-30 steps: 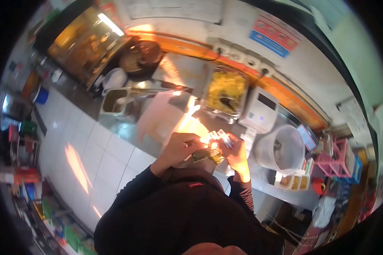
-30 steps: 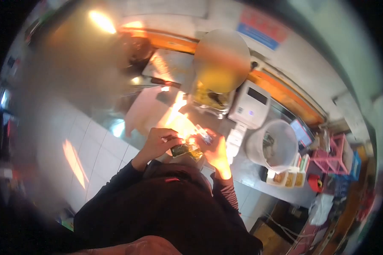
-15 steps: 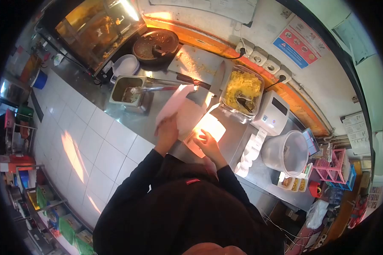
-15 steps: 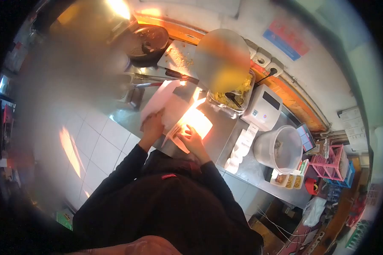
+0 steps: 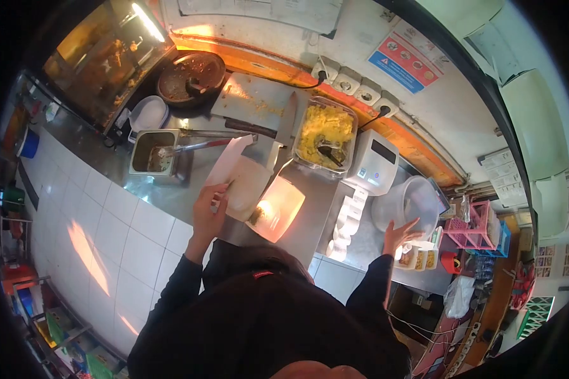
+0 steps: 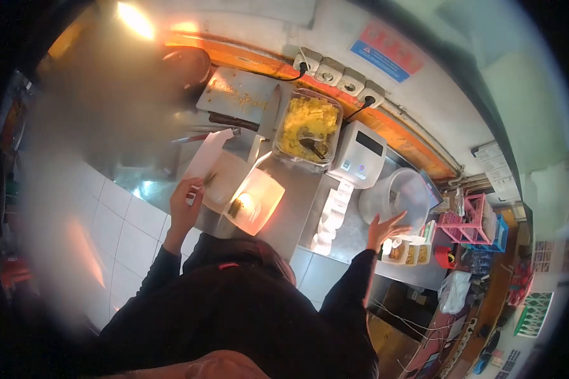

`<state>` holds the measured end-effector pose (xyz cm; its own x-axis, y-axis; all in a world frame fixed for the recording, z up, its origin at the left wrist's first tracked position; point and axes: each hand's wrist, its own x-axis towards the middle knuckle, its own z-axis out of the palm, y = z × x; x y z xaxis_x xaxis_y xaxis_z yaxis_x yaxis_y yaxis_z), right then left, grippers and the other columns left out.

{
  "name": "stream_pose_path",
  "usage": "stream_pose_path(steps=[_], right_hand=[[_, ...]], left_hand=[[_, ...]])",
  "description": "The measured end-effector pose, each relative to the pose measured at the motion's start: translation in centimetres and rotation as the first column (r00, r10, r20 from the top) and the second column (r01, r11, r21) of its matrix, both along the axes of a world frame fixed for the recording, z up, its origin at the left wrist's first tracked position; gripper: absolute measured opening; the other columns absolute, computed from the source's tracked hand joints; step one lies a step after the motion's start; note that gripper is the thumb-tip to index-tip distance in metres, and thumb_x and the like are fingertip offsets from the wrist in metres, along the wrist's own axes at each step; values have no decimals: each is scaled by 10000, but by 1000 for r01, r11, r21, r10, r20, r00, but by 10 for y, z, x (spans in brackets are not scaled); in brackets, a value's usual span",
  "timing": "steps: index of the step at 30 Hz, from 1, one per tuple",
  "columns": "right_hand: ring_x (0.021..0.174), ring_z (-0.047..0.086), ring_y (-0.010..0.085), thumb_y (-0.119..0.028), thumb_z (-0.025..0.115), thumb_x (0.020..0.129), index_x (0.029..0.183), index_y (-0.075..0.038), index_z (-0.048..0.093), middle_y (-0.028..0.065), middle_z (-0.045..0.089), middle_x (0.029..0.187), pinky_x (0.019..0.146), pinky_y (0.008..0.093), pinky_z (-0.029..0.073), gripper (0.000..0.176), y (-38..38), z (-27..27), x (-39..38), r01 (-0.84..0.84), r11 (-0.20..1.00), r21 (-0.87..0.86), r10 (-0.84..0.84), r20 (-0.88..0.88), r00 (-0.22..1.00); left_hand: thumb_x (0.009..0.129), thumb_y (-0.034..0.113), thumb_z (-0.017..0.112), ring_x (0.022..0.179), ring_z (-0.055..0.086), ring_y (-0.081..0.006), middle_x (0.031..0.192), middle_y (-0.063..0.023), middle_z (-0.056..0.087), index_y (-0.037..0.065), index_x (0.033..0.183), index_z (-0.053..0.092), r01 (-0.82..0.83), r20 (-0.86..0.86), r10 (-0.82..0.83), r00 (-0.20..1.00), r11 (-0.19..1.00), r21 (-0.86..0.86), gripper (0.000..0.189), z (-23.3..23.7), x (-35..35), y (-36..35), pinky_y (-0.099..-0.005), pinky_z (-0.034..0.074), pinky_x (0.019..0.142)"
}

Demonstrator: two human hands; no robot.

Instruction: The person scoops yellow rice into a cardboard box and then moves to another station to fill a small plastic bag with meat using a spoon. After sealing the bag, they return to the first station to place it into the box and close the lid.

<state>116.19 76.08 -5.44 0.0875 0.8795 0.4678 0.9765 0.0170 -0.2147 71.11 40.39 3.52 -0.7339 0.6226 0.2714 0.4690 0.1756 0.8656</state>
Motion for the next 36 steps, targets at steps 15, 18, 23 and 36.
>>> stream_pose_path(steps=[15, 18, 23, 36], right_hand=[[968, 619, 322, -59, 495, 859, 1307, -236, 554, 136, 654, 1038, 789, 443, 513, 485, 35, 8, -284, -653, 526, -545, 836, 190, 515], [909, 637, 346, -55, 514, 854, 1419, -275, 419, 134, 662, 1031, 775, 463, 517, 615, 42, 7, -299, -588, 527, -614, 837, 253, 485], [956, 637, 355, -51, 529, 854, 1371, -181, 443, 177, 662, 1014, 785, 473, 513, 540, 58, -21, -314, -571, 550, -609, 791, 160, 591], [1228, 431, 460, -53, 488, 881, 1495, -12, -2, 339, 374, 1366, 994, 498, 398, 787, 61, -55, -329, -725, 504, -469, 710, -254, 657]], left_hand=[[899, 729, 177, 747, 656, -281, 729, -151, 664, 8, 867, 695, 222, 755, 328, 567, 822, -524, 889, -63, 141, -177, -451, 499, 715], [887, 718, 256, 795, 657, -287, 810, -145, 674, 12, 916, 689, 312, 944, 278, -175, 926, -214, 828, -73, 99, -172, -448, 499, 764], [868, 700, 389, 876, 657, -295, 944, -134, 689, 20, 998, 678, 346, 810, 310, -497, 927, -143, 751, -77, 82, -168, -442, 500, 847], [862, 651, 483, 924, 658, -295, 1020, -127, 700, 29, 1034, 677, 314, 643, 313, -699, 942, -118, 674, -99, 65, -141, -440, 501, 898]])
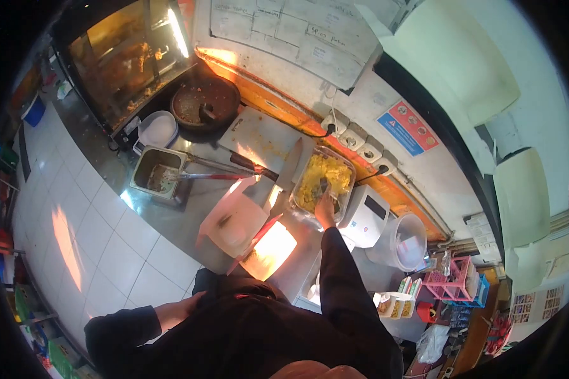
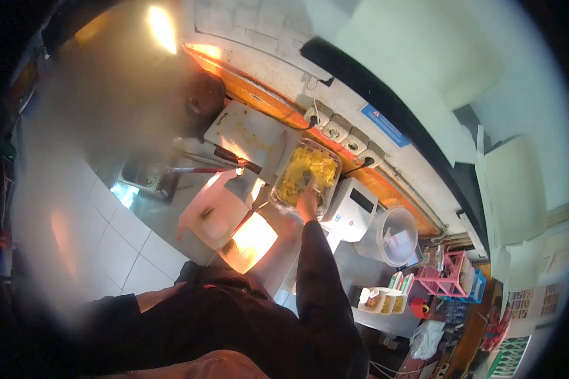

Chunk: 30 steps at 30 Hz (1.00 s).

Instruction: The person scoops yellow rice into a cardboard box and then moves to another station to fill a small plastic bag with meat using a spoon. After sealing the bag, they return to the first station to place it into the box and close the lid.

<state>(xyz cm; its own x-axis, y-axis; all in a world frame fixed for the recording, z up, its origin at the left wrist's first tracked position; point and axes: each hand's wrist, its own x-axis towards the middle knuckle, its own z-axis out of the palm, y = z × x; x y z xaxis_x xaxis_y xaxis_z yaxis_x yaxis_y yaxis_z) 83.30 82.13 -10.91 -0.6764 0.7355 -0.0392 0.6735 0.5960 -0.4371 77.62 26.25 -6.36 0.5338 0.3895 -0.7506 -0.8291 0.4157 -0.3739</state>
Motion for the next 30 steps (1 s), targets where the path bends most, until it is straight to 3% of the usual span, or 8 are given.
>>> stream_pose_path(steps=[6, 7, 8, 11, 14, 18, 20, 30], right_hand=[[1176, 499, 419, -63, 428, 904, 1478, 50, 51, 341, 451, 1293, 959, 468, 415, 696, 3, -3, -13, 49, 993, 110, -29, -175, 984], [1145, 532, 397, -62, 450, 894, 1471, 67, 57, 337, 464, 1285, 935, 460, 437, 710, 27, -39, -16, -139, 949, 282, 82, 204, 976], [1113, 565, 376, -61, 471, 885, 1465, 84, 62, 333, 477, 1277, 910, 452, 459, 725, 42, -59, -18, -367, 858, 360, 112, 565, 817], [990, 639, 340, -67, 517, 862, 1464, 89, 38, 289, 563, 1203, 821, 434, 508, 784, 39, -47, -28, -295, 948, 119, 160, 625, 765], [884, 670, 334, -71, 529, 858, 1488, 30, 16, 246, 622, 1134, 746, 412, 532, 818, 18, -11, -29, -7, 996, 92, -25, 341, 940], [873, 666, 345, -40, 515, 851, 1509, -49, 0, 221, 658, 1045, 744, 420, 528, 836, 2, 24, -26, 16, 958, 288, -82, 221, 972], [899, 630, 411, -50, 457, 880, 1522, -127, 84, 302, 574, 1134, 750, 477, 505, 747, 9, 41, -23, -84, 991, 104, 58, 233, 971], [906, 636, 385, -115, 516, 889, 1470, -186, 285, 224, 652, 969, 743, 486, 495, 630, 26, 73, 49, -524, 849, 72, 412, 533, 739]], left_hand=[[866, 628, 492, 924, 659, -291, 1017, -127, 701, 31, 1026, 681, -27, 44, 26, 999, 1000, 16, 646, -2, -2, 11, -440, 501, 898], [866, 624, 493, 924, 659, -291, 1017, -127, 701, 32, 1024, 681, -29, 47, 29, 999, 999, 18, 642, -3, -2, 12, -440, 501, 898], [867, 620, 495, 924, 659, -290, 1017, -126, 701, 32, 1023, 682, -28, 54, 27, 998, 999, 17, 637, -4, -3, 14, -441, 501, 898], [869, 609, 499, 924, 659, -288, 1015, -126, 701, 33, 1019, 683, -34, 77, 33, 997, 999, 12, 623, -7, -3, 15, -441, 501, 898], [871, 597, 503, 925, 659, -287, 1014, -126, 701, 35, 1015, 685, -37, 99, 37, 994, 999, 1, 609, -10, -3, 18, -441, 502, 898], [873, 582, 509, 925, 660, -284, 1012, -125, 702, 36, 1010, 687, -37, 136, 39, 990, 999, -14, 590, -13, -2, 18, -442, 502, 898], [874, 574, 512, 925, 660, -283, 1012, -125, 702, 37, 1008, 688, -38, 158, 40, 987, 999, -16, 581, -15, -3, 15, -442, 502, 898], [869, 439, 554, 914, 662, -265, 998, -116, 705, 44, 993, 689, -52, 179, 46, 983, 998, 29, 435, 9, -14, 13, -439, 505, 900]])
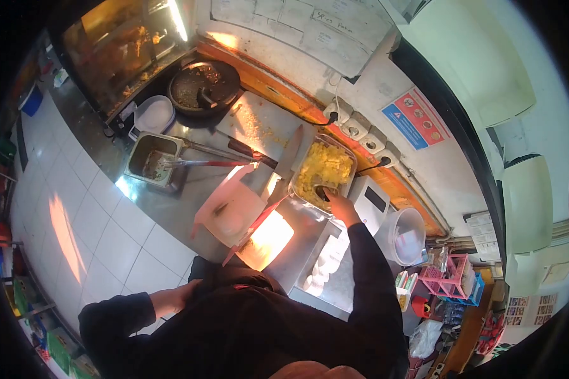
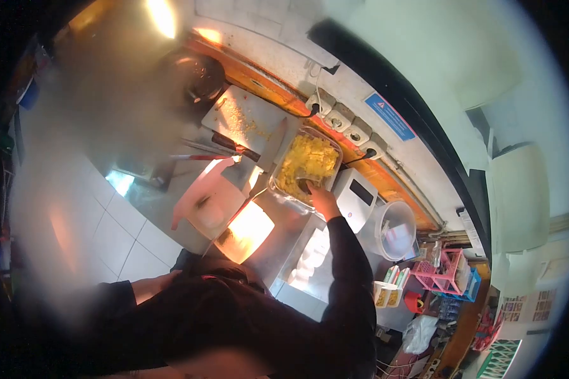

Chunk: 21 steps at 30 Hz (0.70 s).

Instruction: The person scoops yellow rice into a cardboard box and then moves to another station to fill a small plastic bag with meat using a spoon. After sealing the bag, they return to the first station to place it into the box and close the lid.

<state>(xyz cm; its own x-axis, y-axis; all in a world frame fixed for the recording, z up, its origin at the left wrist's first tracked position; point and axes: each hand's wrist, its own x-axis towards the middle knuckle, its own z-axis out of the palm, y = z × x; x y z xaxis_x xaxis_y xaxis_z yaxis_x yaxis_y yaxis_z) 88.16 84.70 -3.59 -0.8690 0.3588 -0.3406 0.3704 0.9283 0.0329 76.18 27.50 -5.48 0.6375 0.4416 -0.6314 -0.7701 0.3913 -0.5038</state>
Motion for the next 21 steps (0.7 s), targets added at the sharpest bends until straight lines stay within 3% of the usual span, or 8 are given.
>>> stream_pose_path(steps=[3, 5, 10, 12, 13, 16, 18, 21], right_hand=[[900, 632, 385, -167, 520, 907, 1367, -138, 431, 215, 653, 958, 753, 489, 493, 470, 1, 9, 6, 70, 992, -108, -66, 40, 997], [916, 616, 405, -265, 518, 940, 1230, -91, 578, 231, 645, 947, 750, 474, 483, 343, 6, 9, 4, 34, 979, -201, -33, 9, 999], [836, 651, 362, -314, 518, 957, 1178, -73, 602, 198, 673, 918, 652, 441, 490, 338, 6, -23, -17, -12, 929, -369, -62, -187, 980], [568, 581, 190, -328, 532, 946, 889, -51, 583, 87, 601, 714, 509, 345, 439, 288, -1, -23, -26, 246, 631, -736, -413, -51, 909], [568, 581, 190, -328, 532, 946, 889, -51, 583, 87, 601, 714, 509, 345, 439, 288, -1, -21, -26, 238, 636, -734, -405, -55, 912], [459, 326, 35, -341, 506, 983, 870, -177, 538, -58, 442, 620, 389, 218, 213, 201, 9, -16, -23, 393, -96, -915, -482, 388, 785], [453, 256, 25, -338, 498, 991, 832, -194, 477, -78, 367, 600, 386, 208, 175, 216, 14, -17, -23, 404, -149, -903, -487, 422, 764], [470, 217, 44, -337, 517, 985, 765, -200, 418, -83, 312, 607, 437, 224, 179, 278, 27, -14, -20, 438, -371, -819, -382, 564, 732]], left_hand=[[867, 465, 571, 898, 662, -269, 979, -105, 707, 59, 985, 690, 9, -7, -9, 1000, 999, -47, 439, -9, 5, -10, -441, 510, 884], [857, 492, 589, 900, 658, -275, 979, -96, 708, 73, 991, 691, -6, -183, -13, 983, 994, -105, 451, -8, 6, -15, -457, 503, 887], [849, 522, 594, 927, 652, -282, 990, -96, 706, 77, 1003, 687, 100, -94, -114, 989, 984, -145, 480, -12, -1, -16, -480, 488, 907], [851, 521, 592, 933, 650, -284, 993, -97, 705, 76, 1006, 686, 75, -136, -93, 986, 988, -137, 480, -14, 4, -16, -483, 484, 912], [855, 522, 585, 935, 649, -284, 997, -99, 705, 74, 1009, 684, 47, -112, -58, 992, 993, -105, 484, -14, 5, -16, -480, 482, 917], [862, 519, 576, 938, 649, -283, 1003, -103, 703, 68, 1014, 682, -3, -61, -2, 998, 997, -78, 488, -14, 4, -16, -475, 477, 927], [865, 515, 574, 940, 649, -282, 1005, -105, 703, 64, 1016, 681, -15, -29, 13, 1000, 996, -88, 488, -7, 4, -15, -473, 476, 931], [869, 503, 575, 940, 649, -277, 1006, -105, 703, 60, 1015, 681, 32, -319, -14, 948, 998, 52, 478, 11, 5, -13, -466, 478, 931]])
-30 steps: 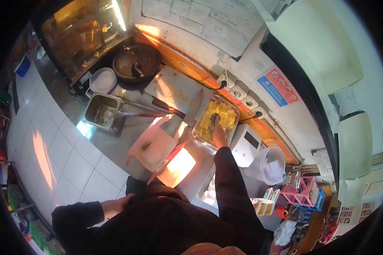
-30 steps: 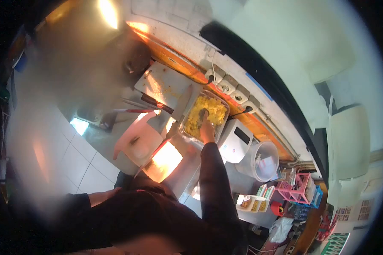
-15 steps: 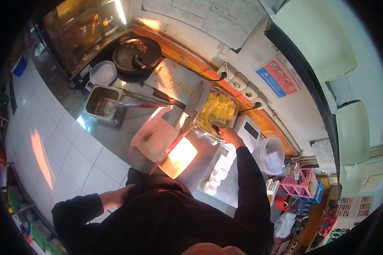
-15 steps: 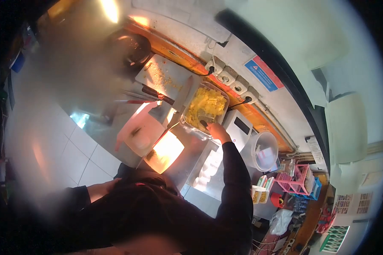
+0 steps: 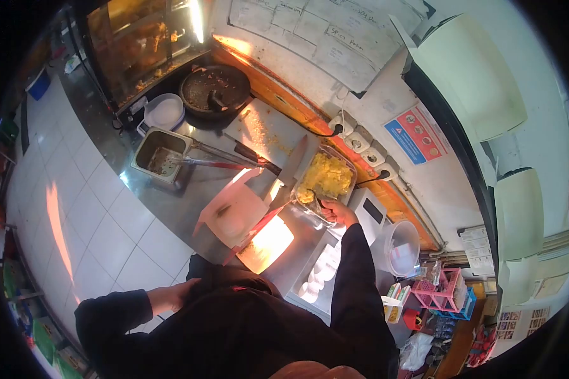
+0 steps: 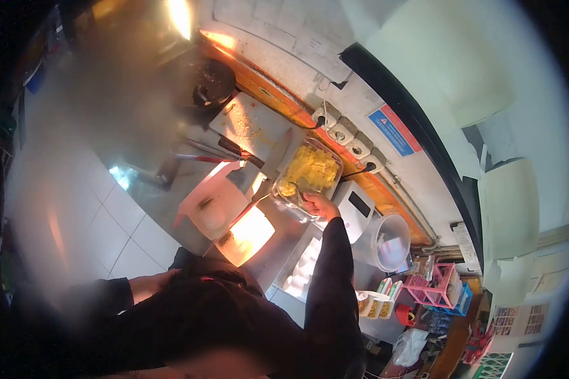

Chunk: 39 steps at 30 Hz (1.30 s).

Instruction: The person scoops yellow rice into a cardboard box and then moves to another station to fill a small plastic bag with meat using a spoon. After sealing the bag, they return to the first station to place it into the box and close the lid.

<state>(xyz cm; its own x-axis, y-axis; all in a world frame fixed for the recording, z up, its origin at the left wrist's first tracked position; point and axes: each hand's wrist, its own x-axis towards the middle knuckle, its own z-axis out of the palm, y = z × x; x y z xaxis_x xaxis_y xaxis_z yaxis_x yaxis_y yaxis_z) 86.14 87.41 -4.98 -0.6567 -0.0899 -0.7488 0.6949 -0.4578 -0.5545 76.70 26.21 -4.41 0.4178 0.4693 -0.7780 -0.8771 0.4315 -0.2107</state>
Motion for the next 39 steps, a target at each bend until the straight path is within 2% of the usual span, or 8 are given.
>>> stream_pose_path(steps=[11, 24, 27, 29, 31, 33, 35, 39], right_hand=[[498, 326, 35, -381, 570, 951, 804, -197, 444, -79, 401, 618, 444, 216, 287, 267, 15, 10, 50, 125, 926, 356, -140, 16, 990], [483, 298, 35, -324, 568, 957, 794, -188, 434, -70, 381, 621, 417, 206, 215, 251, -5, 22, 76, 321, 919, 228, -306, -102, 947], [478, 293, 35, -317, 570, 957, 777, -189, 425, -64, 380, 618, 410, 208, 206, 264, -15, 34, 73, 331, 910, 248, -304, -140, 942], [471, 277, 34, -326, 565, 959, 776, -179, 423, -69, 373, 616, 405, 205, 202, 275, -33, 49, 74, 317, 906, 279, -278, -171, 945], [477, 280, 27, -330, 558, 963, 785, -169, 426, -72, 371, 621, 405, 199, 213, 274, -64, 68, 74, 282, 925, 255, -243, -175, 954], [478, 282, 23, -325, 548, 968, 835, -159, 471, -75, 370, 624, 406, 198, 217, 226, -109, 88, 75, 231, 945, 233, -196, -165, 967], [481, 276, 16, -320, 523, 980, 1113, -121, 576, -80, 372, 635, 409, 191, 224, 245, -144, 75, 80, 177, 956, 233, -146, -148, 978], [494, 265, 2, -400, 527, 969, 1375, -104, 461, -101, 338, 636, 414, 177, 215, 507, -218, 65, 92, 141, 980, 143, -128, -94, 987]], left_hand=[[877, 509, 565, 923, 650, -279, 991, -107, 703, 69, 993, 679, -54, 228, 92, 969, 984, -171, 469, -37, 6, -7, -462, 490, 908], [898, 570, 491, 982, 630, -275, 1050, -107, 690, 68, 1064, 666, 26, 156, -6, 988, 991, -128, 557, -15, -1, -8, -470, 472, 927], [909, 602, 438, 998, 626, -298, 1015, -147, 692, 42, 1030, 677, 346, 26, -346, 938, 938, 13, 621, 50, -18, 0, -467, 468, 925], [936, 556, 401, 958, 634, -347, 941, -197, 683, 26, 950, 686, 860, -661, -737, -140, 241, -450, 602, 67, -27, 10, -478, 489, 856], [942, 463, 410, 891, 629, -390, 863, -216, 659, 27, 885, 683, 725, -727, -349, -590, 167, -668, 517, 77, -33, 31, -485, 499, 775], [924, 307, 520, 835, 629, -362, 875, -191, 650, 26, 835, 669, 740, -823, -36, -567, 416, -528, 330, 110, -29, 65, -440, 504, 729], [898, 219, 561, 895, 619, -351, 944, -177, 646, 32, 980, 640, 716, -948, 298, -110, 686, 133, 218, 101, -12, 90, -415, 496, 804], [903, 192, 566, 955, 599, -307, 992, -145, 631, 31, 1001, 624, 756, -889, 370, -271, 654, 41, 197, 64, 19, 127, -394, 462, 887]])
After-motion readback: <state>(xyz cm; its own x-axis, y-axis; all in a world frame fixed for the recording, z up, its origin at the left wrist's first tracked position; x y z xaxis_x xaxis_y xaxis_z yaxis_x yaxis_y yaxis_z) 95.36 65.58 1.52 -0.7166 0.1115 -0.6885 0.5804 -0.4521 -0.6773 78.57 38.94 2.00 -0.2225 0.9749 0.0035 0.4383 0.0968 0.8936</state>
